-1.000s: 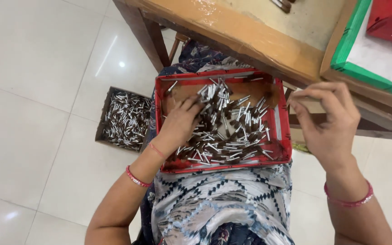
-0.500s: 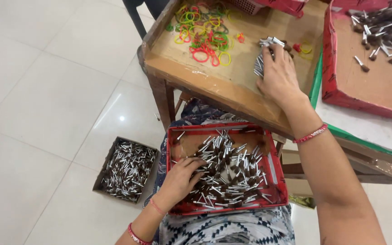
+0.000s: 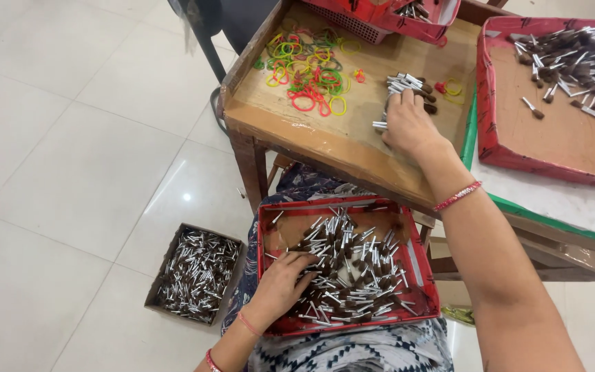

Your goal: The person sits with a red tray on their lap, sorting small metal nails by hand. They repeatedly scoop nails from the tray, separate them, and place them into a pile on the wooden table or back into the tray.

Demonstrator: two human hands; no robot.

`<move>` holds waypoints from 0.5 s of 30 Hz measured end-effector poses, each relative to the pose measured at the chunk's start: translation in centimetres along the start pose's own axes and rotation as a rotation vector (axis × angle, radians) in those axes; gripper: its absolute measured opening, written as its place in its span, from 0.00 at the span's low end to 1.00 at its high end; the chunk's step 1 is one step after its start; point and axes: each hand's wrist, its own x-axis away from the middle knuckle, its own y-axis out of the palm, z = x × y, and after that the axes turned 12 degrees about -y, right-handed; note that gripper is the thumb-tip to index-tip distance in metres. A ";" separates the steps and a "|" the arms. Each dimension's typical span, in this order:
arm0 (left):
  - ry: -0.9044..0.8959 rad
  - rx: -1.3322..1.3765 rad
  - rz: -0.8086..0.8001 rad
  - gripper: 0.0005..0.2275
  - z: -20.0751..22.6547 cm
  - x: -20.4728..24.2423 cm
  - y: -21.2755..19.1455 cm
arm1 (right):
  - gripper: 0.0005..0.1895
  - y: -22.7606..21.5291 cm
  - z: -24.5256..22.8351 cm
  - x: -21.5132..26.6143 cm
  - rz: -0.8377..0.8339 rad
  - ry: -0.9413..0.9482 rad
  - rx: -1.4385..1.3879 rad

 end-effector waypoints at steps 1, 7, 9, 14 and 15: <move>-0.002 0.005 -0.001 0.12 0.2 0.1 -0.1 | 0.34 0.7 0.5 -0.3 -0.036 -0.011 0.019; -0.016 0.006 -0.023 0.12 1.1 0.6 -0.3 | 0.33 1.7 0.5 -0.1 0.007 0.073 -0.105; -0.013 -0.006 -0.033 0.12 1.3 0.6 -0.6 | 0.32 3.1 0.8 0.5 0.119 0.094 -0.161; 0.026 -0.022 0.038 0.11 2.3 -0.6 -2.0 | 0.22 5.6 2.1 1.4 0.659 0.214 -0.501; 0.027 -0.029 0.038 0.11 3.3 -1.3 -2.6 | 0.22 6.0 2.2 1.3 0.665 0.215 -0.504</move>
